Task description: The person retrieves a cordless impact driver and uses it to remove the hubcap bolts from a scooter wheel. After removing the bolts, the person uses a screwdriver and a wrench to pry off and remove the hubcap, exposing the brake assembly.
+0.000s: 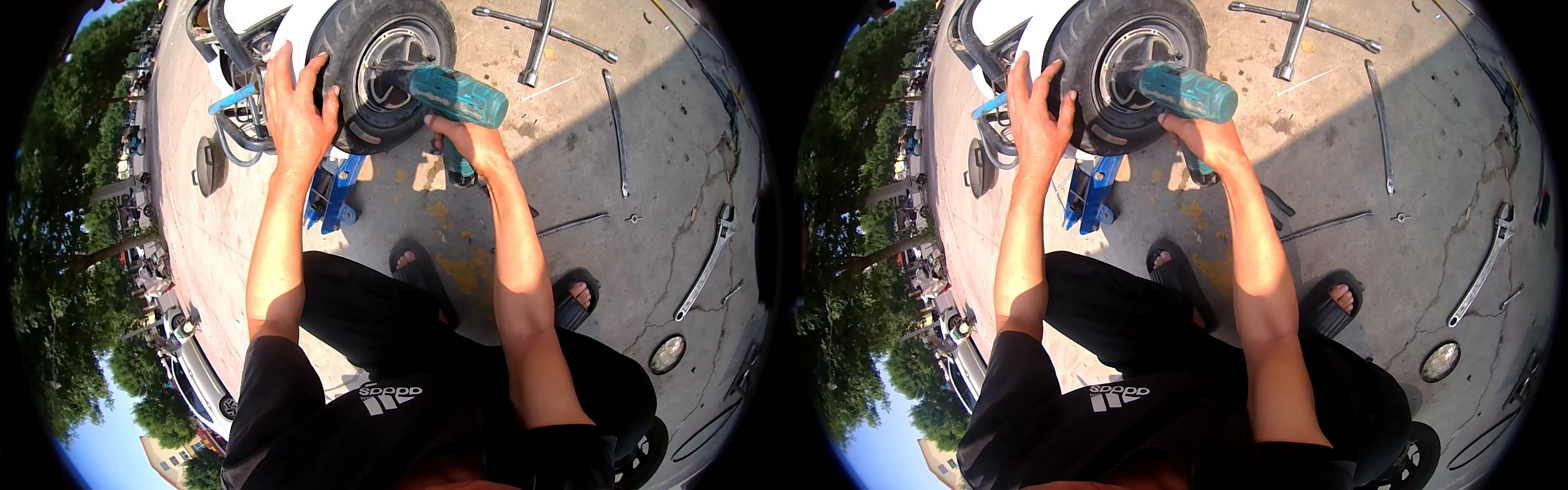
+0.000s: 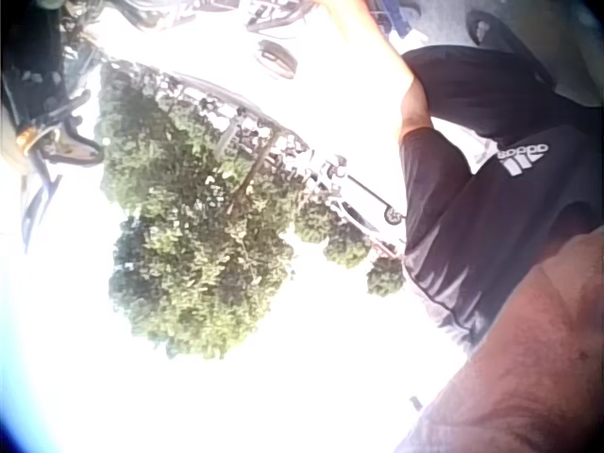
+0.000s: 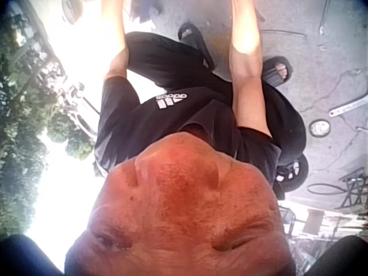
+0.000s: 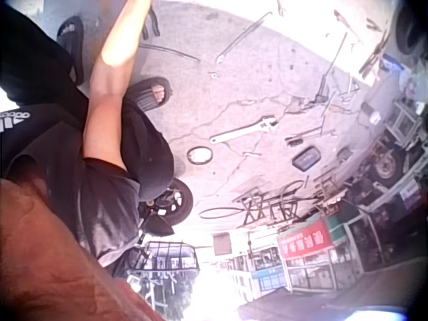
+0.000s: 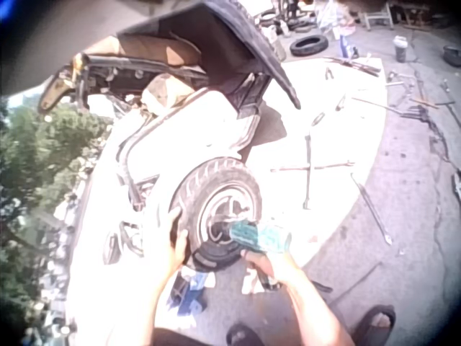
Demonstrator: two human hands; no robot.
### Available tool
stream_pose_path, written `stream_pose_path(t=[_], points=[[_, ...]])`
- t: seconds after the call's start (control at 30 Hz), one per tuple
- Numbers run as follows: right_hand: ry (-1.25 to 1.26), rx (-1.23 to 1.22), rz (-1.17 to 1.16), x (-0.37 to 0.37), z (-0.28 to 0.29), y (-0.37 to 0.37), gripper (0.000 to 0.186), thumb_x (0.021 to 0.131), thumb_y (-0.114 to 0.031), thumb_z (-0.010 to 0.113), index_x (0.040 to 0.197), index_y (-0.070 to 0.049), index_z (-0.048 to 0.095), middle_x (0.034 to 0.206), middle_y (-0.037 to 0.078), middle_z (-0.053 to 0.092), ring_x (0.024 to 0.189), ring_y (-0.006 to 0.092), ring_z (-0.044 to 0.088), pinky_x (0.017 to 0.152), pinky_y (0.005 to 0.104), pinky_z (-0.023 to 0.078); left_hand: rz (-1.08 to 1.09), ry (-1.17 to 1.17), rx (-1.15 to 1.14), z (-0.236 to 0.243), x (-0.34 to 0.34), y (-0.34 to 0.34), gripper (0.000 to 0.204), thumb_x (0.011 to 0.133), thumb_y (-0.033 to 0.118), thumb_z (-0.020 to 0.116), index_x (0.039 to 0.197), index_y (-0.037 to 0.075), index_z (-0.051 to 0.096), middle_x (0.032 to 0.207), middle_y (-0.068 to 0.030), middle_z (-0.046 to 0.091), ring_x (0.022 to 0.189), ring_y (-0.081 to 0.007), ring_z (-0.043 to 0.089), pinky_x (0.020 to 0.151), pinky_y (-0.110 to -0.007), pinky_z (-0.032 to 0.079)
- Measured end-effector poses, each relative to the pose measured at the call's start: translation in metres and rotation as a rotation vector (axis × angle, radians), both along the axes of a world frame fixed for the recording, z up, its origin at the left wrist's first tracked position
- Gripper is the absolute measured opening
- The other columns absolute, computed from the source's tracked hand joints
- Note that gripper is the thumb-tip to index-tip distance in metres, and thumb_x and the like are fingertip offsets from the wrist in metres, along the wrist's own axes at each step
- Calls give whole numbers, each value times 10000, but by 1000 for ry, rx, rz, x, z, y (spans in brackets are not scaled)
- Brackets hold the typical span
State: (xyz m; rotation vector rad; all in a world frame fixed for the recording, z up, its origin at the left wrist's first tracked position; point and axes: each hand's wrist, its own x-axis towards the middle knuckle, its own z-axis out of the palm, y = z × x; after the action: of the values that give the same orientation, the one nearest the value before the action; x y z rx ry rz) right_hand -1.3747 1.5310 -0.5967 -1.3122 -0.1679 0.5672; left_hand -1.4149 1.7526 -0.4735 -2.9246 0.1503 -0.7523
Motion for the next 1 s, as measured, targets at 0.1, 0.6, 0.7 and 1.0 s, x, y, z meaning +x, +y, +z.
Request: stream_pose_path(t=[0.1, 0.6, 0.7, 1.0], points=[[-18, -4, 2, 1, -6, 0, 159, 846, -79, 728, 983, -20, 672, 828, 29, 667, 641, 131, 609, 616, 312, 498, -2, 0, 3, 0, 0, 0, 481, 834, 134, 749, 1302, 131, 636, 1541, -207, 365, 1430, -425, 347, 1157, -502, 314], [211, 249, 101, -5, -15, -57, 257, 813, -87, 739, 1053, -2, 704, 915, 50, 705, 676, 145, 623, 630, 304, 515, -206, 96, 302, -14, 24, -35, 231, 813, 166, 783, 1042, 176, 756, 1229, -5, 689, 1251, -196, 592, 1132, -565, 339], [299, 297, 76, -4, -9, -78, 257, 803, -87, 747, 1040, 2, 707, 899, 53, 707, 668, 148, 624, 628, 308, 517, -295, 193, 190, -20, 31, -44, 169, 833, 147, 762, 1000, 132, 747, 1081, 0, 735, 1096, -193, 674, 1116, -509, 385], [308, 120, -284, 6, -50, -246, 261, 811, -73, 726, 1049, 24, 679, 848, 76, 684, 643, 162, 608, 612, 332, 529, -310, 692, -274, -136, 65, -105, 140, 943, 182, 626, 1006, 58, 645, 977, -143, 682, 921, -358, 664, 755, -454, 529]])
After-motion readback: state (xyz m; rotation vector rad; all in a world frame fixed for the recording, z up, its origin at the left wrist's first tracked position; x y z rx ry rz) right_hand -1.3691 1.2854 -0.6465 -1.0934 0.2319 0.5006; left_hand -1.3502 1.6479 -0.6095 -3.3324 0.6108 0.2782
